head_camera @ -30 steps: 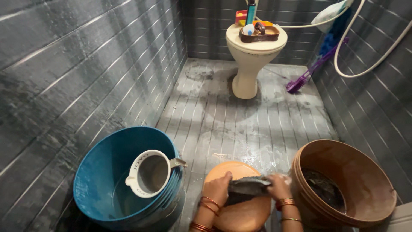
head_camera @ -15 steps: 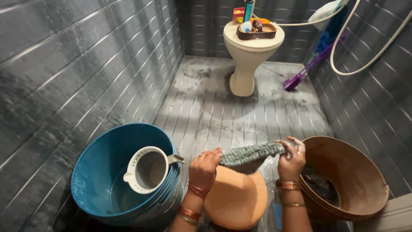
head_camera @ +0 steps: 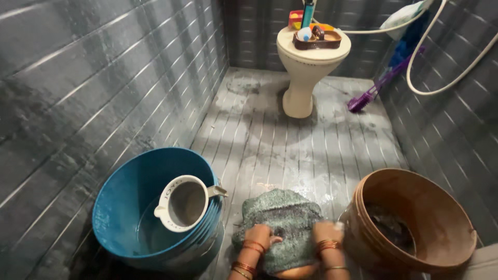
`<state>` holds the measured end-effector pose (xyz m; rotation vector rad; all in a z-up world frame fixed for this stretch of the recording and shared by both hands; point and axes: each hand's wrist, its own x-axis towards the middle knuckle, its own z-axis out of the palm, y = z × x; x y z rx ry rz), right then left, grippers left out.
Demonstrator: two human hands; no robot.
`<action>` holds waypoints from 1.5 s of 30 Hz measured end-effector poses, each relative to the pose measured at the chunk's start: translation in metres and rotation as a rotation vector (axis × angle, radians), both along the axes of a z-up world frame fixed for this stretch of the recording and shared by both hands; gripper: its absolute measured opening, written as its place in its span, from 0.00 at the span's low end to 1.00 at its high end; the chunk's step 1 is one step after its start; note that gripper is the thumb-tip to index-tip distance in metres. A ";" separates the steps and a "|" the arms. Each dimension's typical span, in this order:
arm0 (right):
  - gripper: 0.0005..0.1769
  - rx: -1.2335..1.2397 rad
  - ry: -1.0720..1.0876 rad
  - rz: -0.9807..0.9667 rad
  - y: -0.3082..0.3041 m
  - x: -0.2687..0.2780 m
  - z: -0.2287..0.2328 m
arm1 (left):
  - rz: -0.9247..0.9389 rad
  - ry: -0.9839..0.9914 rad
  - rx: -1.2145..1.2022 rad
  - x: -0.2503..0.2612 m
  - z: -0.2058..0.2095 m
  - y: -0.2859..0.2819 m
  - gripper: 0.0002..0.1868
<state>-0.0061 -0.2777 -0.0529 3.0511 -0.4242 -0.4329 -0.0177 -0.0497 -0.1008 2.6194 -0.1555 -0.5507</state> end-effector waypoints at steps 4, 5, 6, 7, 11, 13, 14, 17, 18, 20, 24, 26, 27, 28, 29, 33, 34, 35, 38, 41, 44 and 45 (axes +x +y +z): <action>0.25 0.605 -0.369 0.460 0.096 -0.026 0.023 | 0.116 -0.071 0.081 -0.007 -0.035 0.006 0.42; 0.30 0.851 -0.532 0.658 0.115 -0.034 0.027 | 0.149 -0.116 0.126 -0.006 -0.042 0.009 0.49; 0.30 0.847 -0.533 0.660 0.123 -0.044 0.028 | 0.168 -0.167 0.175 -0.005 -0.049 0.013 0.57; 0.30 0.651 -0.540 0.731 0.131 -0.051 0.027 | 0.168 -0.174 0.172 -0.003 -0.053 0.019 0.65; 0.17 0.098 -0.956 1.015 0.093 -0.046 0.020 | 0.172 0.108 -0.051 -0.019 -0.065 0.038 0.83; 0.33 -0.059 -0.300 0.522 0.066 -0.031 0.021 | 0.182 0.155 -0.117 -0.012 -0.061 0.042 0.87; 0.35 0.036 -0.262 0.299 0.050 -0.017 0.023 | 0.158 0.211 -0.084 -0.003 -0.058 0.043 0.86; 0.38 0.119 -0.237 0.035 0.031 0.002 0.023 | 0.145 0.335 -0.035 0.006 -0.049 0.039 0.84; 0.38 0.097 -0.257 0.024 0.035 0.005 0.021 | 0.155 0.388 -0.019 0.011 -0.044 0.037 0.83; 0.38 0.081 -0.277 0.076 0.051 0.002 0.012 | 0.167 0.338 0.011 0.005 -0.041 0.034 0.82; 0.35 0.229 -0.311 0.511 0.128 -0.012 -0.001 | 0.241 0.263 0.068 -0.007 -0.039 0.025 0.82; 0.33 0.264 -0.309 0.690 0.136 -0.012 -0.004 | 0.255 0.335 0.029 -0.007 -0.040 0.027 0.80; 0.28 0.220 -0.293 0.912 0.132 -0.008 -0.005 | 0.273 0.396 -0.010 -0.002 -0.039 0.029 0.78; 0.24 0.173 -0.277 1.134 0.127 -0.003 -0.003 | 0.279 0.390 -0.013 -0.002 -0.040 0.026 0.78; 0.27 0.247 -0.113 0.850 0.117 0.008 0.001 | 0.291 0.277 0.042 -0.007 -0.041 0.021 0.72; 0.31 0.233 -0.267 0.359 0.051 0.043 0.032 | 0.248 0.315 0.027 0.006 -0.046 0.030 0.57; 0.32 0.160 -0.197 0.207 0.046 0.047 0.040 | 0.247 0.321 0.028 0.010 -0.048 0.031 0.57; 0.32 0.161 -0.192 0.204 0.052 0.046 0.046 | 0.226 0.430 0.006 0.018 -0.046 0.033 0.62; 0.25 0.007 -0.140 0.126 0.069 0.045 0.060 | 0.233 0.459 -0.020 0.017 -0.047 0.034 0.66; 0.30 0.120 -0.228 0.353 0.133 0.022 0.070 | 0.273 0.367 -0.024 0.008 -0.044 0.030 0.71; 0.32 0.202 -0.264 0.689 0.157 -0.016 0.078 | 0.249 0.345 0.000 -0.006 -0.043 0.025 0.80; 0.28 0.187 -0.446 0.916 0.153 -0.027 0.078 | 0.223 0.329 0.036 -0.005 -0.040 0.030 0.81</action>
